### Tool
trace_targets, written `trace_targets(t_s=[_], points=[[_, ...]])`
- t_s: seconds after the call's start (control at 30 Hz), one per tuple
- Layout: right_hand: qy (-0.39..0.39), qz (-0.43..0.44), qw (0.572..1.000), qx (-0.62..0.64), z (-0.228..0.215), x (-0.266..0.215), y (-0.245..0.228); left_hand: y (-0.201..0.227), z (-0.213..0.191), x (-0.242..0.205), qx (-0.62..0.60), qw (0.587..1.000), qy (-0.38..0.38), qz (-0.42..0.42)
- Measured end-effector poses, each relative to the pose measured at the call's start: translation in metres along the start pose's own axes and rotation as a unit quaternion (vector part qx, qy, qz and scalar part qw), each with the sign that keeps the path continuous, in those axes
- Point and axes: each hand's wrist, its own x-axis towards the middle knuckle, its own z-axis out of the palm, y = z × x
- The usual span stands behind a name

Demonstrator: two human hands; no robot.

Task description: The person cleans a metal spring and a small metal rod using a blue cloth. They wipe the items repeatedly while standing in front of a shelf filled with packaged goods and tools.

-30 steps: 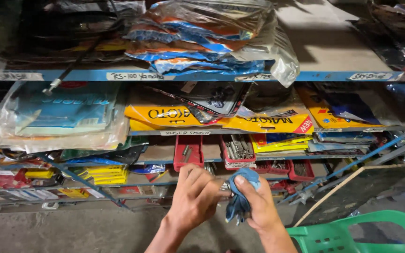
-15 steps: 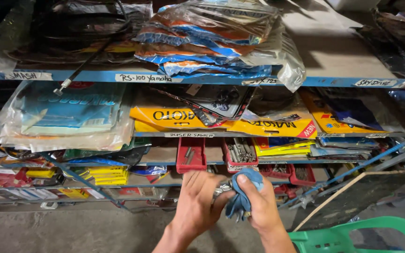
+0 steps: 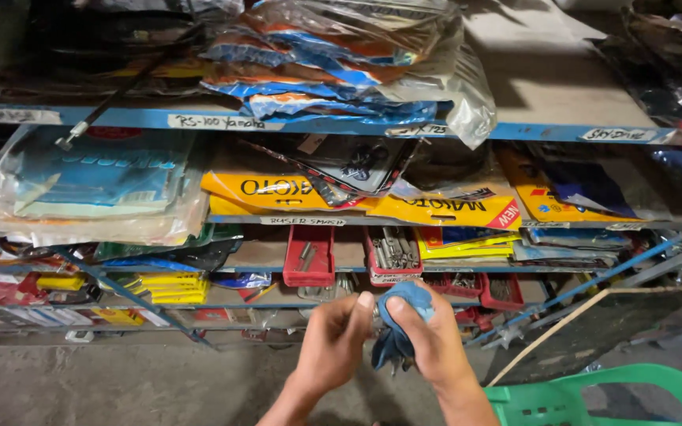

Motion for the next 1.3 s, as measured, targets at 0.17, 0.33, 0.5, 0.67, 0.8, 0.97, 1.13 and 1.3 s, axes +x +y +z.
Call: trace_targets(t_s=[0.17, 0.33, 0.5, 0.67, 0.8, 0.97, 1.13, 1.3], points=[[0.05, 0.058, 0.995, 0.062, 0.0, 0.002, 0.006, 0.021, -0.014, 0.006, 0.307, 0.88, 0.042, 0.361], [0.065, 0.083, 0.991, 0.081, 0.001, 0.005, 0.017, 0.019, -0.028, 0.012, 0.35, 0.811, 0.021, 0.468], [-0.001, 0.047, 0.995, 0.089, 0.016, -0.003, 0.007, 0.012, -0.029, 0.01, 0.244, 0.876, 0.059, 0.411], [0.004, -0.013, 0.999, -0.05, 0.031, -0.009, 0.006, -0.007, -0.03, 0.0, 0.079, 0.989, 0.068, 0.109], [0.035, 0.0, 0.997, -0.072, 0.034, -0.005, 0.01, 0.001, -0.033, -0.003, 0.109, 0.987, 0.077, 0.086], [0.04, -0.019, 0.998, -0.043, 0.031, -0.001, 0.009, 0.005, -0.031, -0.007, 0.168, 0.977, 0.042, 0.123], [0.068, -0.005, 0.997, 0.031, 0.018, -0.001, 0.012, 0.02, -0.024, -0.01, 0.257, 0.936, 0.013, 0.24], [0.03, -0.024, 0.999, 0.027, 0.011, -0.005, 0.003, 0.028, -0.01, -0.012, 0.221, 0.949, 0.0, 0.225]])
